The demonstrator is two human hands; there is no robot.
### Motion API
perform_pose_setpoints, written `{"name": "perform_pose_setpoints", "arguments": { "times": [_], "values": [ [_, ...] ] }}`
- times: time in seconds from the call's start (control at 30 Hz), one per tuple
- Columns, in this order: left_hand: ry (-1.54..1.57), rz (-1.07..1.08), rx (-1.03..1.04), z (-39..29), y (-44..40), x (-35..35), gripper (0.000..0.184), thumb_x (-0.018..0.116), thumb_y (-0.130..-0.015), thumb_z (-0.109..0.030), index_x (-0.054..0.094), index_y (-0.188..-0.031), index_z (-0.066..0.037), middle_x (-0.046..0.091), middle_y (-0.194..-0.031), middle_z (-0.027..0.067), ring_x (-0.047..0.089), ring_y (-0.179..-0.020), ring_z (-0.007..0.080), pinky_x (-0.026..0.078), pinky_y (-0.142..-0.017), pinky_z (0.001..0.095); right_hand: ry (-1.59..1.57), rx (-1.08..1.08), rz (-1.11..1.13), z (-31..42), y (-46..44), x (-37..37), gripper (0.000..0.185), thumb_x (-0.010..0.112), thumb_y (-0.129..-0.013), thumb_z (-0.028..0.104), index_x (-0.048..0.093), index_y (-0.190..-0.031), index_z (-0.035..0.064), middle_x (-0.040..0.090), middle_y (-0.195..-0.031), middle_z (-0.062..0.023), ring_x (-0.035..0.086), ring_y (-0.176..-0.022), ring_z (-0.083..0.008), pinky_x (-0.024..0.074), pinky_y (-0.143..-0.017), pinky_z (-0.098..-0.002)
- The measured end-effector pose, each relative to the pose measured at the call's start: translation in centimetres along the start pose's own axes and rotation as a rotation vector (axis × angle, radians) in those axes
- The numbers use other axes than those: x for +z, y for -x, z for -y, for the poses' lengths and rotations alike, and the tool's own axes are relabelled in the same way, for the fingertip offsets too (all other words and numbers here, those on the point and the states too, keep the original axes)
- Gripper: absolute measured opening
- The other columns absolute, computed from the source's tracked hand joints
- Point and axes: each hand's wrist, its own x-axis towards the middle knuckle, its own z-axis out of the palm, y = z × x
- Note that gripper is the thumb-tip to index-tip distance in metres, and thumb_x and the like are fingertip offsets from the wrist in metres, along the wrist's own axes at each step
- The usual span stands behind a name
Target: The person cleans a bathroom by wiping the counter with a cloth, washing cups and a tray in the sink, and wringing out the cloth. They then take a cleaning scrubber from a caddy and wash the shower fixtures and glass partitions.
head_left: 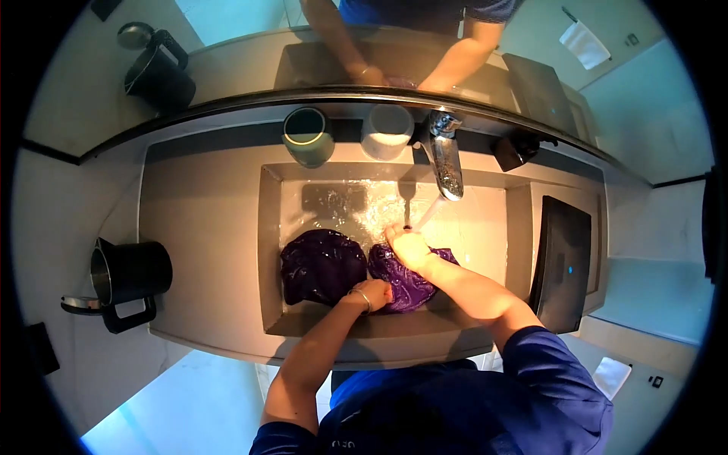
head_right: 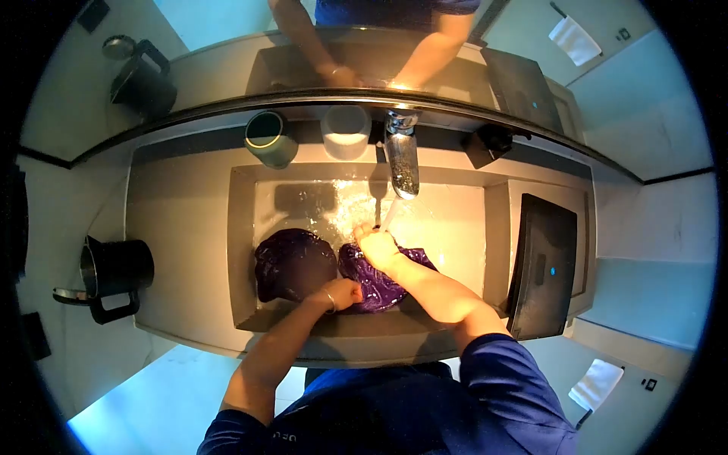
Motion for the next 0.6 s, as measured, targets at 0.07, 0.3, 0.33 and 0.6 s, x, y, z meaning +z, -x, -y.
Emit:
{"name": "perform_pose_setpoints", "arguments": {
  "times": [0.07, 0.3, 0.33, 0.6],
  "values": [
    [-0.022, 0.002, -0.011, 0.2, 0.1, 0.6, 0.018, 0.052, -0.076, -0.023, 0.062, -0.087, -0.013, 0.061, -0.093, 0.0108, 0.057, -0.092, 0.0262, 0.043, -0.081, 0.0355, -0.059, -0.049, -0.039, -0.6, 0.7, 0.2, 0.024, 0.053, -0.069, 0.005, 0.047, -0.093, 0.0038, 0.05, -0.089, -0.0168, 0.056, -0.078, -0.034, 0.0465, -0.066, -0.0431],
    [0.048, -0.061, 0.027, 0.2, 0.3, -0.2, 0.016, 0.051, -0.074, -0.023, 0.062, -0.082, -0.012, 0.062, -0.087, 0.0094, 0.058, -0.086, 0.0257, 0.044, -0.076, 0.0348, -0.443, 0.052, -0.39, -1.2, 3.8, 1.9, 0.02, 0.057, -0.072, 0.007, 0.051, -0.091, 0.0036, 0.055, -0.081, -0.017, 0.055, -0.079, -0.035, 0.046, -0.069, -0.0402],
    [0.047, -0.064, 0.034, 0.0, 0.3, -0.3, 0.016, 0.051, -0.074, -0.023, 0.062, -0.082, -0.012, 0.062, -0.087, 0.0094, 0.058, -0.086, 0.0257, 0.044, -0.076, 0.0348, -0.339, 0.017, -0.453, -0.9, 3.2, 2.0, 0.019, 0.056, -0.072, 0.008, 0.05, -0.089, 0.0034, 0.056, -0.082, -0.0175, 0.055, -0.073, -0.0364, 0.0466, -0.066, -0.0414],
    [0.037, -0.036, -0.038, 0.0, 0.4, -0.4, 0.017, 0.055, -0.075, -0.024, 0.063, -0.086, -0.014, 0.063, -0.09, 0.0076, 0.058, -0.088, 0.0235, 0.044, -0.078, 0.0334, -0.268, -0.079, -0.408, -1.0, 2.9, 0.9, 0.024, 0.058, -0.071, 0.008, 0.047, -0.091, 0.0025, 0.052, -0.082, -0.018, 0.054, -0.076, -0.0371, 0.0448, -0.066, -0.0427]
  ]
}}
